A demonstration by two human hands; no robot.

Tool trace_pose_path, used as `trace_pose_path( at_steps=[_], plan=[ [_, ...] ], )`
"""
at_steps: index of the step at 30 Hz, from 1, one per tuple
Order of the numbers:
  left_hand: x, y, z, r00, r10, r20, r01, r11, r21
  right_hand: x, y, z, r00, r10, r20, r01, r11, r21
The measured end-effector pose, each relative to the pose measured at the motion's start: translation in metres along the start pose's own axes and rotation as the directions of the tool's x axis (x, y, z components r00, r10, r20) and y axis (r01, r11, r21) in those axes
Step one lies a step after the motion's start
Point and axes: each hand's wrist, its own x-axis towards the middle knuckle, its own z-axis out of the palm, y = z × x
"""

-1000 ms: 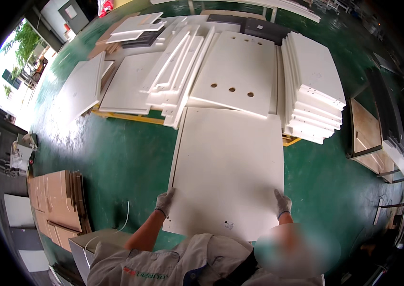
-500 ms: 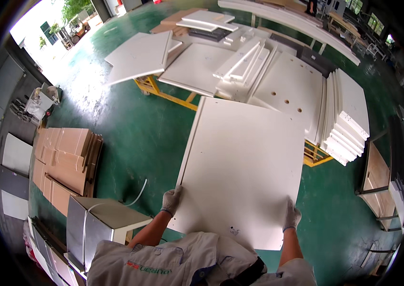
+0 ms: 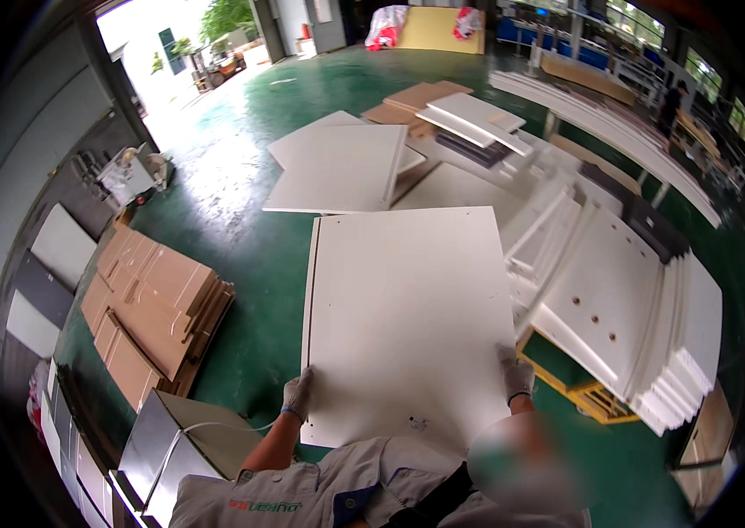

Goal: The person repeatedly picks up white rectangular panels from a pile, carries them to a designated area, and stacks them neatly. The person also handles a yellow measuring tape and places it on a panel before continuing to stack more panels.

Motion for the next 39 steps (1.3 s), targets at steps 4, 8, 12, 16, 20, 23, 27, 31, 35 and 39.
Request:
trace_pose_path(
  at_steps=[4, 8, 12, 16, 20, 23, 27, 31, 35, 39],
  plan=[
    [0.053, 0.006, -0.031, 0.994, -0.053, -0.099, 0.056, 0.998, 0.033, 0.085, -0.035, 0.105, 0.992, -0.066, 0.109, 0.079, 0.989, -0.122],
    [0.126, 0.015, -0.049, 0.984, -0.155, -0.087, 0.156, 0.988, 0.005, 0.156, -0.067, 0.212, 0.981, -0.092, 0.172, 0.11, 0.989, -0.096],
    [0.212, 0.058, -0.072, 0.973, -0.211, -0.096, 0.213, 0.977, 0.011, 0.154, -0.137, 0.283, 0.932, -0.212, 0.295, 0.178, 0.974, 0.139],
    [0.312, 0.143, -0.1, 0.963, -0.234, -0.133, 0.242, 0.969, 0.046, 0.114, -0.221, 0.313, 0.938, 0.004, 0.347, 0.053, 0.987, -0.153],
    [0.456, 0.206, -0.103, 0.99, 0.01, -0.139, 0.016, 0.983, 0.184, 0.153, -0.291, 0.39, 0.95, -0.056, 0.306, 0.086, 0.993, -0.085],
    [0.558, 0.276, -0.068, 0.965, 0.238, -0.115, -0.216, 0.961, 0.172, 0.216, -0.332, 0.449, 0.984, -0.08, 0.161, 0.106, 0.981, -0.16],
    [0.652, 0.336, -0.052, 0.959, 0.278, -0.053, -0.247, 0.915, 0.318, 0.276, -0.404, 0.498, 0.99, -0.051, 0.131, 0.08, 0.971, -0.224],
    [0.705, 0.34, -0.029, 0.818, 0.567, -0.094, -0.298, 0.559, 0.774, 0.285, -0.427, 0.521, 0.998, -0.042, -0.038, 0.02, 0.893, -0.449],
    [0.742, 0.277, -0.022, 0.975, 0.22, -0.027, -0.222, 0.973, -0.061, 0.285, -0.344, 0.559, 0.979, 0.01, -0.202, -0.038, 0.99, -0.134],
    [0.735, 0.327, -0.011, 0.953, -0.292, 0.075, 0.3, 0.89, -0.342, 0.289, -0.31, 0.582, 0.879, 0.429, -0.209, -0.234, 0.768, 0.596]
  ],
)
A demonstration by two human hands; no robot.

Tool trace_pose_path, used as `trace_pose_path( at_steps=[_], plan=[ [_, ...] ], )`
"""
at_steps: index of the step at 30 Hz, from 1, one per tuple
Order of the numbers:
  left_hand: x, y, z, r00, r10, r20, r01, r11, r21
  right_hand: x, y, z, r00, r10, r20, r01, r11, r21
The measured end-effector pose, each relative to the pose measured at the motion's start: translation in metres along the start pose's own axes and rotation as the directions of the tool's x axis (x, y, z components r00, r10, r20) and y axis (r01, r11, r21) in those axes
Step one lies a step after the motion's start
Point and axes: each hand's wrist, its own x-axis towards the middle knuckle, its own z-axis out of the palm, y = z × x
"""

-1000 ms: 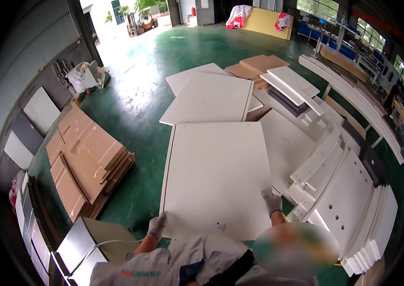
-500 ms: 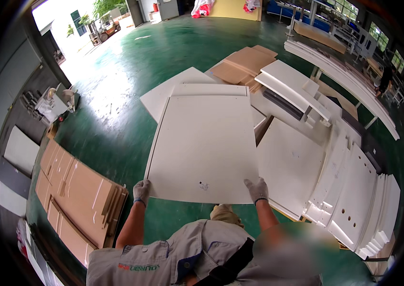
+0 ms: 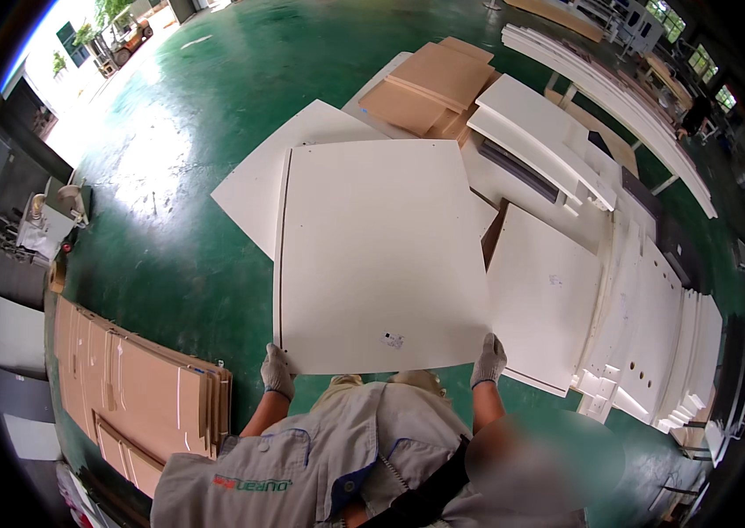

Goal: The person repeatedly picks up white rectangular panels from a pile, carries them to a designated area, and stacks them neatly. The person also handles a yellow measuring tape and places it on a panel before continuing to stack more panels.

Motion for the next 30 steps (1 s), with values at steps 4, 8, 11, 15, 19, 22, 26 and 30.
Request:
trace_pose_path(
  at_steps=[4, 8, 11, 15, 19, 22, 26, 30],
  plan=[
    [0.003, 0.022, 0.014, 0.999, -0.036, 0.006, 0.035, 0.989, 0.143, 0.0, -0.005, 0.019, 0.993, 0.013, -0.121, -0.001, 0.995, 0.098],
    [0.016, 0.039, 0.021, 0.938, -0.316, 0.146, 0.338, 0.925, -0.174, -0.006, -0.027, 0.03, 0.968, 0.248, -0.05, -0.223, 0.929, 0.296],
    [0.036, 0.038, 0.003, 0.915, -0.276, 0.294, 0.334, 0.927, -0.171, -0.021, -0.033, 0.031, 0.955, 0.28, -0.095, -0.256, 0.944, 0.208],
    [0.079, 0.065, -0.017, 0.891, -0.125, 0.436, 0.25, 0.938, -0.242, -0.055, -0.011, 0.041, 0.964, 0.262, -0.047, -0.238, 0.928, 0.287],
    [0.1, 0.057, -0.017, 0.867, -0.05, 0.495, 0.252, 0.902, -0.35, -0.058, 0.014, 0.057, 0.985, 0.159, -0.067, -0.14, 0.962, 0.235],
    [0.044, 0.027, 0.009, 0.866, 0.329, 0.377, -0.388, 0.917, 0.09, -0.055, 0.009, 0.046, 0.986, 0.165, 0.009, -0.164, 0.972, 0.169],
    [0.006, 0.003, 0.086, 0.794, -0.241, 0.558, 0.507, 0.769, -0.39, -0.029, -0.003, 0.024, 0.928, 0.302, 0.217, -0.305, 0.952, -0.019],
    [0.029, -0.006, 0.106, 0.889, -0.155, 0.431, 0.322, 0.881, -0.347, 0.112, -0.058, -0.03, 0.875, 0.046, 0.481, 0.206, 0.865, -0.458]
  ],
)
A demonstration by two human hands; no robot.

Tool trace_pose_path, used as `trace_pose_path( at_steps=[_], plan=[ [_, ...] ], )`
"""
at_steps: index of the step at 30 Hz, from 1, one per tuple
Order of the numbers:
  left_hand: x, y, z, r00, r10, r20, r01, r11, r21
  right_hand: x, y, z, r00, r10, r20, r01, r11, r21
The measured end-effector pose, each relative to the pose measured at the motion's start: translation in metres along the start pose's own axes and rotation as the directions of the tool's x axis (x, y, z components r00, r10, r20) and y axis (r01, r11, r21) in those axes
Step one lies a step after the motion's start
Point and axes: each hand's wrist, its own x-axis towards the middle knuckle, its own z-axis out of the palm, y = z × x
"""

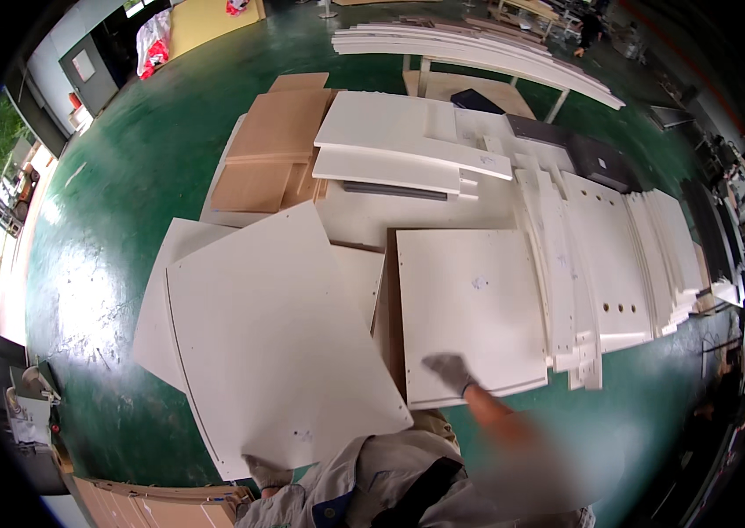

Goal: The person repeatedly picks up white rectangular panels from a pile, carries them to a designated area, and stacks them neatly. The person also handles a yellow measuring tape and places it on a panel before continuing to stack more panels.

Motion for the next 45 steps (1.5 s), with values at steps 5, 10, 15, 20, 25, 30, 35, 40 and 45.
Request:
trace_pose_path(
  at_steps=[5, 10, 15, 20, 25, 30, 35, 40, 45],
  plan=[
    [-0.004, -0.007, 0.007, 0.967, 0.213, -0.138, -0.208, 0.977, 0.05, 0.23, -0.076, -0.181, 0.794, -0.487, -0.364, 0.016, 0.615, -0.788],
    [-0.008, -0.003, 0.024, 0.834, 0.39, -0.39, -0.225, 0.887, 0.404, 0.338, -0.215, -0.286, 0.834, -0.437, -0.336, -0.217, 0.301, -0.929],
    [0.022, -0.021, 0.114, 0.286, 0.942, -0.178, 0.36, 0.066, 0.931, 0.385, -0.248, -0.337, 0.942, -0.256, -0.218, -0.156, 0.242, -0.958],
    [0.079, -0.146, 0.294, 0.621, 0.667, 0.412, -0.461, -0.115, 0.88, 0.345, -0.251, -0.304, 0.957, -0.286, -0.047, 0.022, 0.234, -0.972],
    [0.073, -0.273, 0.44, 0.785, 0.097, 0.612, -0.604, 0.34, 0.721, 0.261, -0.224, -0.249, 0.95, -0.31, 0.027, 0.201, 0.547, -0.812],
    [0.078, -0.296, 0.446, 0.86, -0.108, 0.499, -0.33, 0.628, 0.705, 0.14, -0.194, -0.17, 0.918, -0.396, -0.008, 0.291, 0.688, -0.665],
    [0.07, -0.215, 0.394, 0.881, -0.051, 0.47, -0.098, 0.953, 0.288, 0.035, -0.162, -0.121, 0.796, -0.573, 0.193, 0.537, 0.522, -0.663],
    [0.051, -0.138, 0.277, 0.927, 0.212, 0.31, -0.327, 0.86, 0.391, -0.048, -0.155, -0.037, 0.73, -0.591, 0.342, 0.636, 0.405, -0.657],
    [0.052, -0.13, 0.185, 0.892, 0.247, 0.379, -0.419, 0.767, 0.486, -0.099, -0.113, 0.008, 0.816, -0.458, 0.352, 0.551, 0.437, -0.711]
  ],
)
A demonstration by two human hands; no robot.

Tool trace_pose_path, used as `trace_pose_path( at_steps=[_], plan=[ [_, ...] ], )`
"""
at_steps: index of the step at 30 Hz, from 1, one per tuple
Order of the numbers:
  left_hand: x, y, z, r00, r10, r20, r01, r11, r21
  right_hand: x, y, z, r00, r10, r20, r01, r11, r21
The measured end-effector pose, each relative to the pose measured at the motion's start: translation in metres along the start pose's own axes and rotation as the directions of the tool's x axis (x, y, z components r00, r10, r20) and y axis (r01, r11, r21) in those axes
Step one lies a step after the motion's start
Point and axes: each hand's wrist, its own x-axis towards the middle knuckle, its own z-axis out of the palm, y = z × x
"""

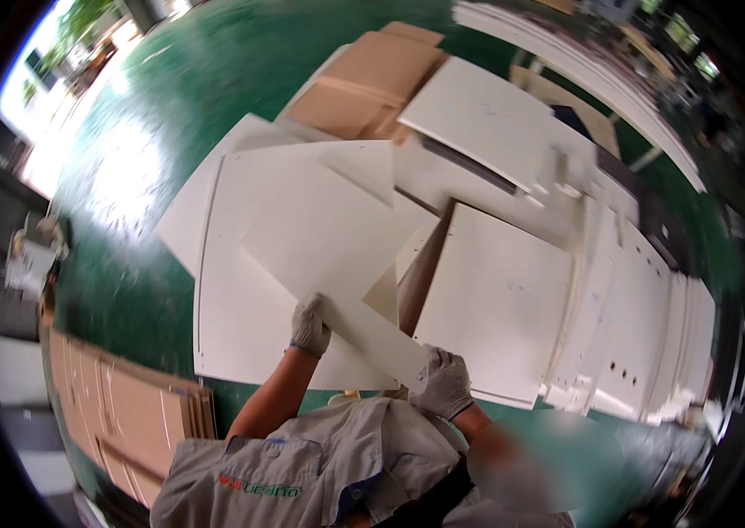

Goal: The person repeatedly picks up white rectangular panels from a pile, carries them to a designated area, and stacks them neatly. The person also handles a yellow measuring tape and places it on a panel before continuing to stack more panels.

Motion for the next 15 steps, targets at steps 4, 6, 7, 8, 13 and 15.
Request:
trace_pose_path(
  at_steps=[4, 6, 7, 8, 13, 15],
  plan=[
    [-0.018, -0.012, 0.045, 0.954, -0.283, 0.097, 0.298, 0.929, -0.219, -0.072, -0.013, 0.012, 0.96, 0.278, -0.011, -0.277, 0.959, 0.055],
    [-0.019, -0.032, 0.071, 0.901, -0.403, 0.162, 0.419, 0.905, -0.08, -0.103, -0.019, 0.02, 0.912, 0.408, -0.04, -0.4, 0.907, 0.131],
    [-0.008, -0.057, 0.077, 0.881, -0.447, 0.156, 0.441, 0.894, 0.073, -0.115, -0.02, 0.024, 0.891, 0.452, -0.044, -0.439, 0.883, 0.168],
    [-0.001, -0.073, 0.086, 0.857, -0.493, 0.146, 0.455, 0.859, 0.234, -0.131, -0.017, 0.037, 0.87, 0.486, -0.081, -0.47, 0.869, 0.156],
    [0.006, -0.05, 0.173, 0.744, -0.551, 0.378, 0.455, 0.832, 0.317, -0.149, -0.004, 0.06, 0.681, 0.688, -0.251, -0.657, 0.725, 0.206],
    [0.029, -0.057, 0.194, 0.721, -0.548, 0.424, 0.451, 0.836, 0.314, -0.139, 0.013, 0.055, 0.618, 0.754, -0.224, -0.708, 0.657, 0.258]
  ],
)
